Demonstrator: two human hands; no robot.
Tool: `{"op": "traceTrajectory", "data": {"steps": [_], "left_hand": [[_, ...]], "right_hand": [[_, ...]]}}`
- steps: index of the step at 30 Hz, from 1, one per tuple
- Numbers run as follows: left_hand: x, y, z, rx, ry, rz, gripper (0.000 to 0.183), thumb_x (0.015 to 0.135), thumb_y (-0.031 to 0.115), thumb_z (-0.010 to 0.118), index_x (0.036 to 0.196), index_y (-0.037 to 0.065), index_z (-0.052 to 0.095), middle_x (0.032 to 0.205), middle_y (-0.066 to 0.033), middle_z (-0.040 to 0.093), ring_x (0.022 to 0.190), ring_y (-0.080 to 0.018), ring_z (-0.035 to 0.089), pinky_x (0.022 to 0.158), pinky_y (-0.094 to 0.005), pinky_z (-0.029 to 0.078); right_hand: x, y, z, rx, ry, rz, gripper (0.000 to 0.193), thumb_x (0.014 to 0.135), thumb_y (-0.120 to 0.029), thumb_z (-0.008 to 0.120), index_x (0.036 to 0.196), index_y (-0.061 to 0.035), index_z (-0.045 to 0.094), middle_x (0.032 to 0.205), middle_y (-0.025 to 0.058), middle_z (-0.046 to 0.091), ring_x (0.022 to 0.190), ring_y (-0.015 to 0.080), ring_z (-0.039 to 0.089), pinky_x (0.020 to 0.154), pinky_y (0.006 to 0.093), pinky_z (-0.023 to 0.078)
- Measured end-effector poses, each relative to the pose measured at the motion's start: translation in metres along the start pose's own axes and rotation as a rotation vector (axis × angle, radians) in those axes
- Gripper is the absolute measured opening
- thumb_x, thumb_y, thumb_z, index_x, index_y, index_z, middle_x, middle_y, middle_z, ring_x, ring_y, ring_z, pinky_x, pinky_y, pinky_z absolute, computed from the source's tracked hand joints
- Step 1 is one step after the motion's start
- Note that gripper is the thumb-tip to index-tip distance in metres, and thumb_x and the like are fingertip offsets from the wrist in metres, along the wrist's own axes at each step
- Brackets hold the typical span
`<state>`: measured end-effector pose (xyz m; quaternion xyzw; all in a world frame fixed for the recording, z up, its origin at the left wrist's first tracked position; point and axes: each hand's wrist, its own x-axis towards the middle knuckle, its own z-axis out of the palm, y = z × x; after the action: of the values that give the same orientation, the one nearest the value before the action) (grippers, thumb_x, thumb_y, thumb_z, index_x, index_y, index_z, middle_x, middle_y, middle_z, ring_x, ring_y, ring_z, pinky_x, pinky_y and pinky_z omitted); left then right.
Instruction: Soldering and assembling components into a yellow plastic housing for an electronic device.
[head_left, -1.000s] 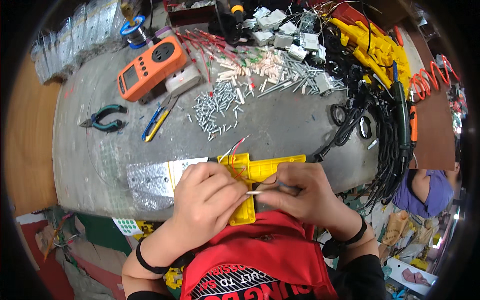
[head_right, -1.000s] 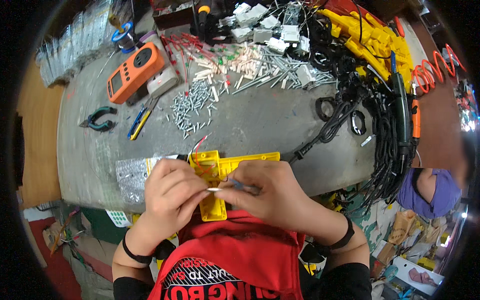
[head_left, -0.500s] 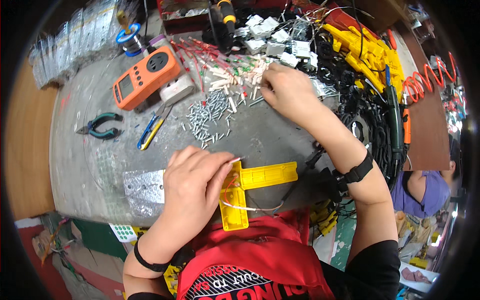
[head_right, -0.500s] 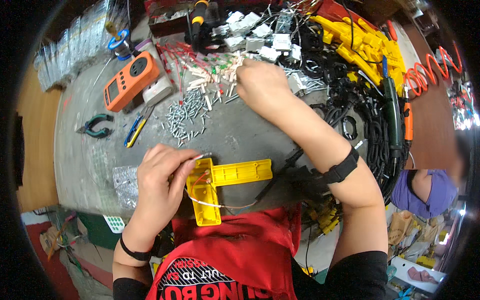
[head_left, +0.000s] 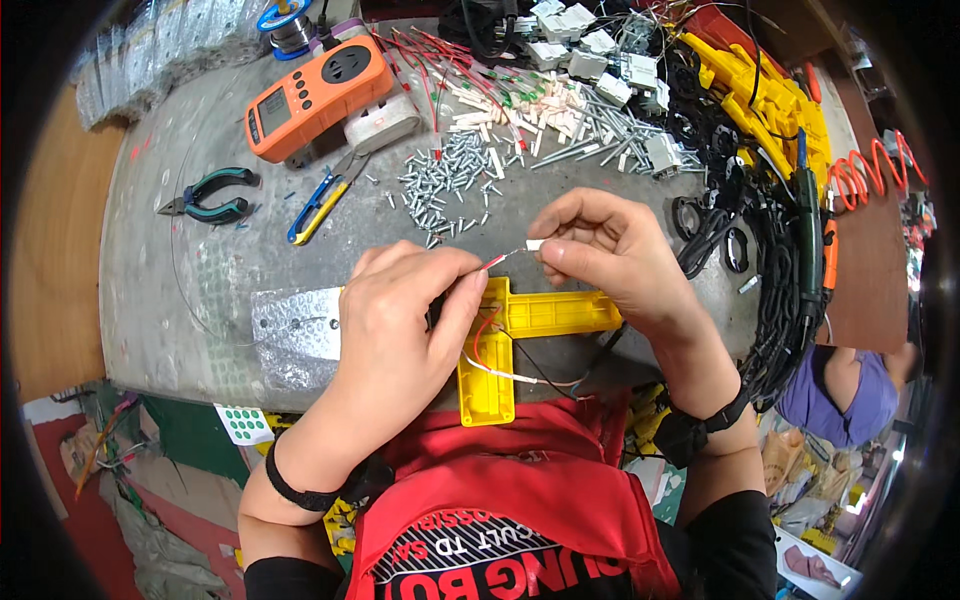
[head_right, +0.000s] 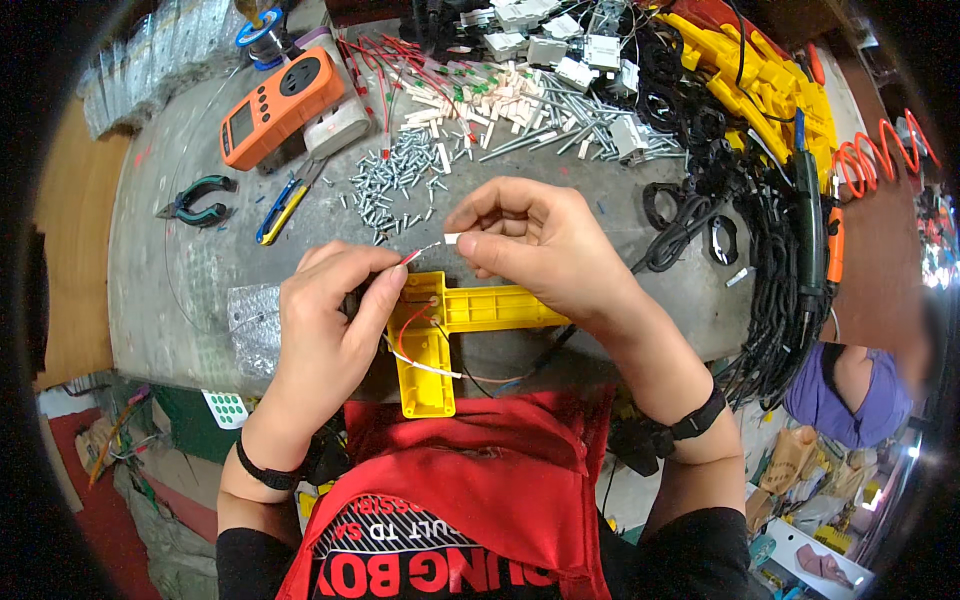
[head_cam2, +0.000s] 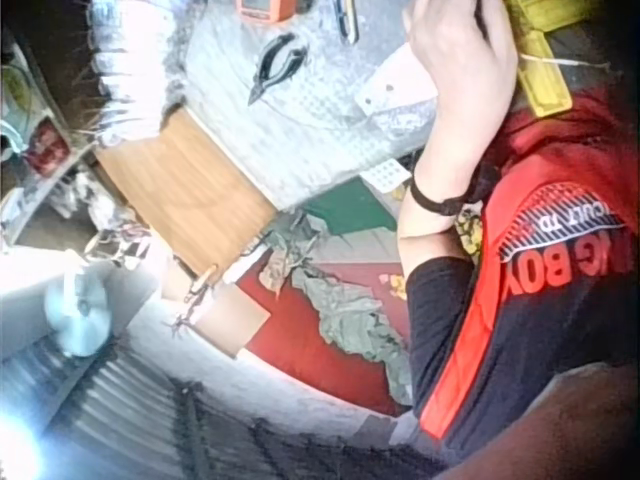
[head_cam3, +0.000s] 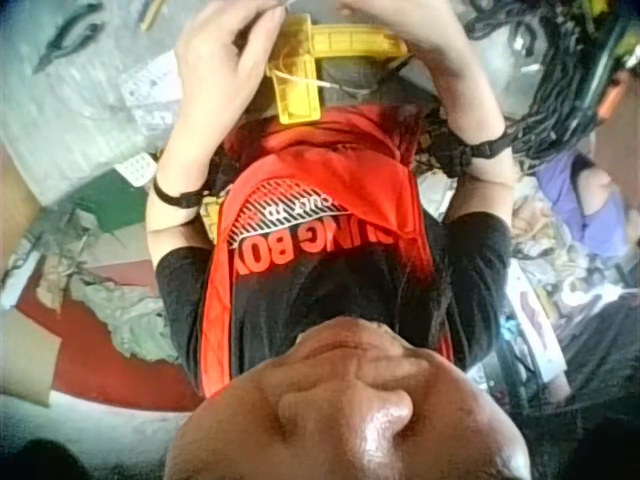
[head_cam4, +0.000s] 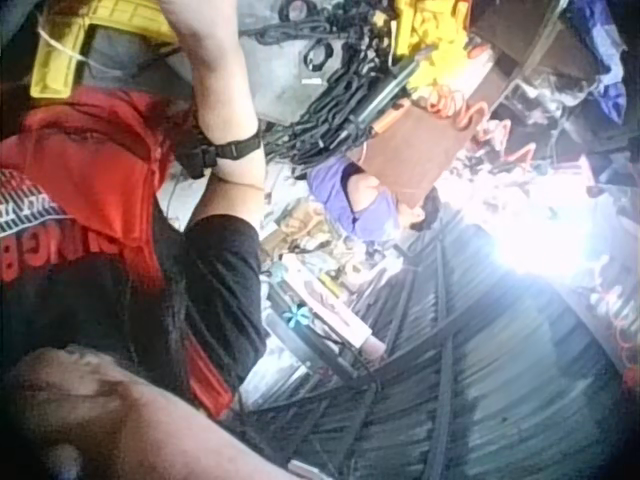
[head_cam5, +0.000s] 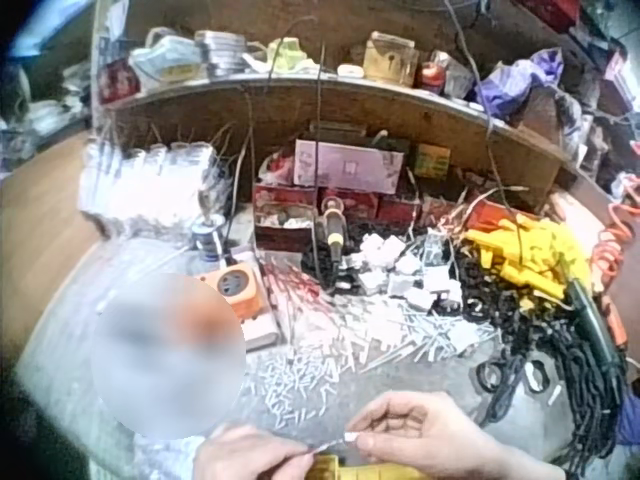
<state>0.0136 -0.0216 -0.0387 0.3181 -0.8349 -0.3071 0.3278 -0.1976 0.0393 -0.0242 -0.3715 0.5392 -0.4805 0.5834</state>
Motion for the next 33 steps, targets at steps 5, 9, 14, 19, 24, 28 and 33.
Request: {"op": "traceTrajectory", "data": {"steps": [5, 9, 14, 19, 24, 28, 33], "left_hand": [[0.002, 0.002, -0.003, -0.009, -0.048, 0.009, 0.006, 0.086, 0.008, 0.069, 0.089, 0.002, 0.069, 0.080, -0.0101, 0.067, 0.073, -0.0270, 0.061, 0.073, -0.0357, 0.045], [0.001, 0.000, -0.003, -0.009, -0.046, 0.013, 0.006, 0.086, 0.008, 0.069, 0.089, 0.003, 0.070, 0.081, -0.0101, 0.068, 0.074, -0.0270, 0.062, 0.073, -0.0357, 0.045], [0.000, -0.002, -0.002, -0.004, -0.040, 0.043, 0.005, 0.086, 0.007, 0.069, 0.089, 0.003, 0.069, 0.081, -0.0100, 0.068, 0.074, -0.0271, 0.062, 0.073, -0.0361, 0.045], [-0.002, -0.001, -0.002, -0.013, -0.030, 0.037, 0.005, 0.086, 0.007, 0.069, 0.089, 0.002, 0.069, 0.078, -0.0099, 0.067, 0.073, -0.0271, 0.061, 0.073, -0.0365, 0.045], [-0.002, -0.002, -0.001, -0.022, -0.008, 0.015, 0.006, 0.086, 0.007, 0.069, 0.088, 0.002, 0.069, 0.076, -0.0105, 0.067, 0.071, -0.0273, 0.061, 0.071, -0.0368, 0.046], [-0.001, -0.002, -0.001, -0.022, -0.014, 0.026, 0.006, 0.086, 0.006, 0.069, 0.088, 0.001, 0.069, 0.077, -0.0107, 0.067, 0.072, -0.0278, 0.061, 0.071, -0.0367, 0.046], [-0.002, -0.002, -0.001, -0.008, -0.012, 0.032, 0.004, 0.085, 0.005, 0.069, 0.088, 0.002, 0.068, 0.079, -0.0110, 0.067, 0.073, -0.0286, 0.062, 0.071, -0.0372, 0.046]], "right_hand": [[-0.002, -0.001, 0.002, 0.034, -0.002, -0.006, 0.016, 0.089, -0.001, 0.069, 0.103, 0.0026, 0.063, 0.095, 0.0042, 0.065, 0.081, 0.0085, 0.063, 0.070, 0.0221, 0.053], [-0.002, 0.002, 0.005, 0.006, -0.004, 0.019, 0.020, 0.089, -0.005, 0.070, 0.106, 0.0034, 0.064, 0.098, 0.0045, 0.067, 0.082, 0.0076, 0.062, 0.073, 0.0236, 0.053], [-0.001, 0.003, 0.007, -0.025, 0.013, -0.007, 0.019, 0.089, -0.005, 0.071, 0.105, 0.0037, 0.065, 0.095, 0.0040, 0.068, 0.080, 0.0077, 0.063, 0.072, 0.0235, 0.054], [-0.002, 0.004, 0.007, -0.033, 0.061, -0.045, 0.019, 0.089, -0.005, 0.070, 0.105, 0.0037, 0.065, 0.094, 0.0039, 0.068, 0.079, 0.0075, 0.063, 0.071, 0.0230, 0.054], [-0.005, 0.004, 0.010, 0.015, 0.040, -0.030, 0.018, 0.090, -0.005, 0.070, 0.105, 0.0038, 0.064, 0.093, 0.0035, 0.067, 0.078, 0.0071, 0.062, 0.071, 0.0228, 0.053], [-0.004, 0.007, 0.013, 0.030, 0.030, -0.042, 0.017, 0.090, -0.006, 0.070, 0.104, 0.0039, 0.065, 0.094, 0.0031, 0.067, 0.081, 0.0067, 0.062, 0.073, 0.0227, 0.053], [-0.001, 0.009, 0.015, -0.121, 0.062, -0.079, 0.017, 0.090, -0.006, 0.070, 0.103, 0.0039, 0.065, 0.095, 0.0026, 0.067, 0.084, 0.0058, 0.061, 0.074, 0.0221, 0.052]]}}
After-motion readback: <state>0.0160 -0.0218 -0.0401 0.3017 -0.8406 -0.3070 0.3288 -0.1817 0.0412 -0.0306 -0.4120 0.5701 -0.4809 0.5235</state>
